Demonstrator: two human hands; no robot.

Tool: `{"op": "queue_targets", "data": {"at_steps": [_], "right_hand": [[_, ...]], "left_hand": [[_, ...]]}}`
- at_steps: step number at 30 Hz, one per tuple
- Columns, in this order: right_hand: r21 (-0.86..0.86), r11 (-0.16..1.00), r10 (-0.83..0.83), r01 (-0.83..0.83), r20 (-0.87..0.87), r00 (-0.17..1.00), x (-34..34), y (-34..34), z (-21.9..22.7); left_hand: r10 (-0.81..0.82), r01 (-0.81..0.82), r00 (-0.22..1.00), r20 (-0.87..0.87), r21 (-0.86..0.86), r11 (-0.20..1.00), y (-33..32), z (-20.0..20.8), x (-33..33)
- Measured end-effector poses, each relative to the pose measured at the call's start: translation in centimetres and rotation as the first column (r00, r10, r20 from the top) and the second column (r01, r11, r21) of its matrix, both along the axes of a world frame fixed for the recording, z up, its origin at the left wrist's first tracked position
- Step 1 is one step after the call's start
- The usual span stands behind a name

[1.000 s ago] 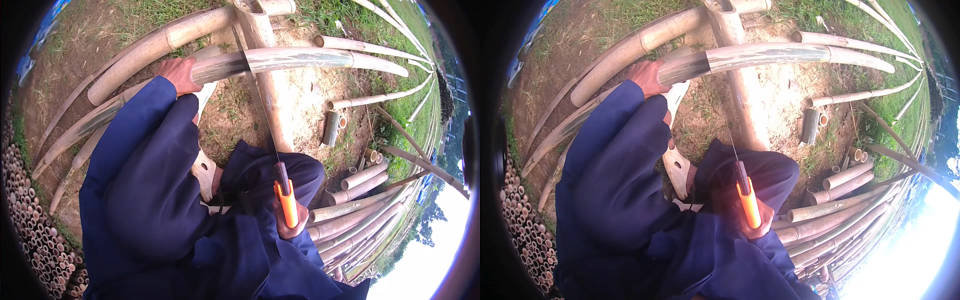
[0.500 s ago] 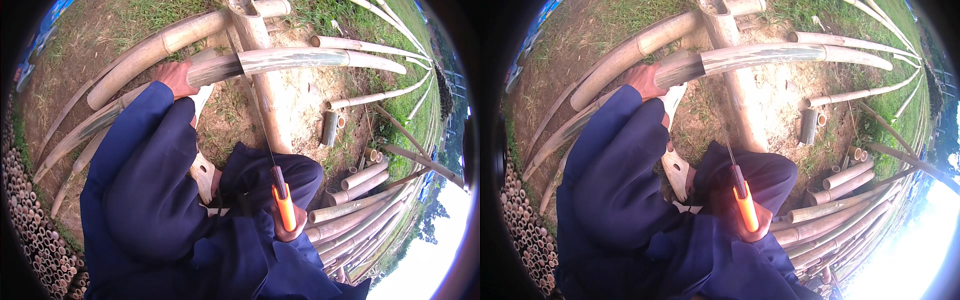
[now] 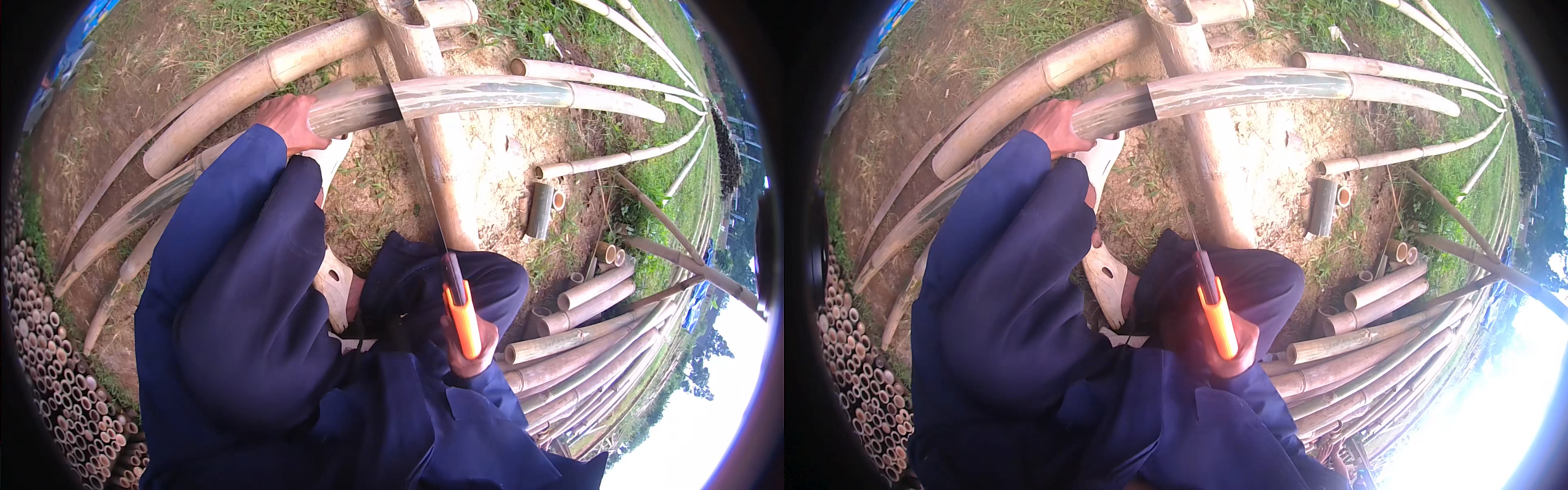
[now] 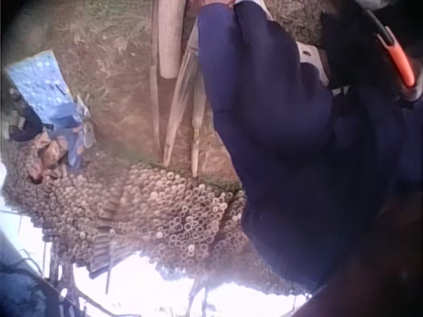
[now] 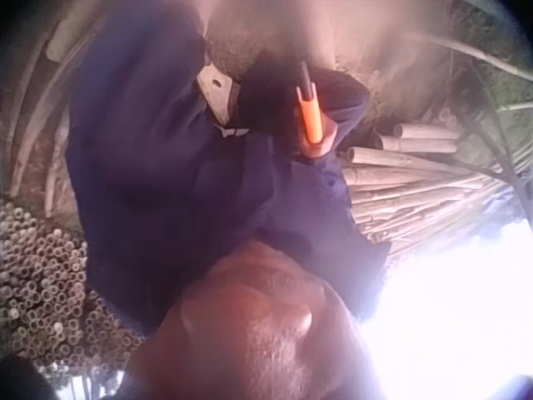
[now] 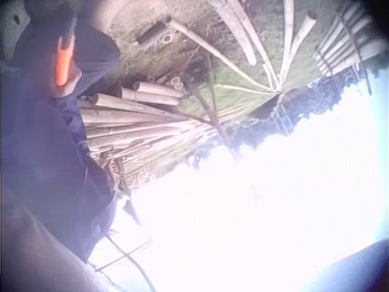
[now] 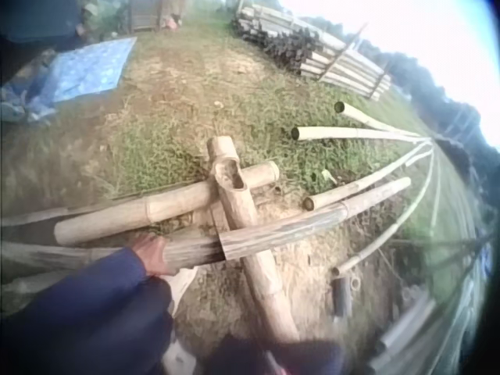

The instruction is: The person uses a hand saw to cut bamboo poles into shorter sections. They position each pole on a makeshift stand, saw through it, and then move the cut pieces aside. The process is repeated for multiple bamboo poles.

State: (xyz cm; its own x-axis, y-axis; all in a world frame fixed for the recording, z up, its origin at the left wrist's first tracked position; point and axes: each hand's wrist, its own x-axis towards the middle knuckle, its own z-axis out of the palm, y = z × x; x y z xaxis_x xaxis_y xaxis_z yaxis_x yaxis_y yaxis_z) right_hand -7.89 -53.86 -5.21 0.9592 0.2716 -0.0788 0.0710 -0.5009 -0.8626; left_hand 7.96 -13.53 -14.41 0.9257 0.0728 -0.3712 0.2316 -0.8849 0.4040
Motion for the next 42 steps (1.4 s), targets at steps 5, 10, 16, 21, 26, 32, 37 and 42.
{"op": "queue_targets", "data": {"at_steps": [5, 10, 16, 21, 26, 32, 37, 42], "right_hand": [[0.093, 0.995, 0.022, -0.025, 0.038, 0.999, 10.4, 8.4, -4.9], [-0.095, 0.994, 0.051, -0.062, -0.117, 0.992, 1.4, 0.8, 0.2], [-0.011, 0.999, 0.041, -0.043, -0.134, 0.99, 6.8, 4.3, -3.2], [0.04, 0.999, -0.006, 0.013, -0.166, 0.986, 7.9, 6.8, -3.7], [-0.037, 0.999, 0.034, -0.04, -0.137, 0.99, -2.2, -2.4, 0.1], [0.199, 0.979, 0.034, -0.031, -0.013, 0.999, 12.9, 10.7, -5.4], [0.196, 0.981, -0.015, 0.01, 0.023, 1.0, 12.2, 9.8, -8.4], [0.202, 0.979, 0.006, -0.028, 0.109, 0.994, 12.5, 10.5, -8.2]], "left_hand": [[-0.041, 0.043, 0.997, 0.064, -0.032, 0.999, -0.4, -0.4, 0.8], [-0.043, 0.045, 0.998, 0.055, -0.035, 0.998, 1.5, -1.3, -0.1], [-0.027, 0.029, 0.999, 0.034, -0.068, 0.997, 0.7, -0.4, 0.6], [-0.045, 0.047, 0.999, 0.025, -0.078, 0.996, 0.8, 0.2, 0.5], [-0.027, 0.026, 1.0, -0.009, -0.122, 0.992, 1.4, -0.9, 1.0], [-0.028, 0.027, 1.0, -0.009, -0.161, 0.987, 1.4, 0.2, 0.6], [-0.075, 0.045, 0.962, 0.261, 0.119, 0.992, -0.8, -0.4, -0.6], [-0.167, -0.04, 0.832, 0.529, 0.358, 0.933, -3.3, -3.5, -2.0]]}}
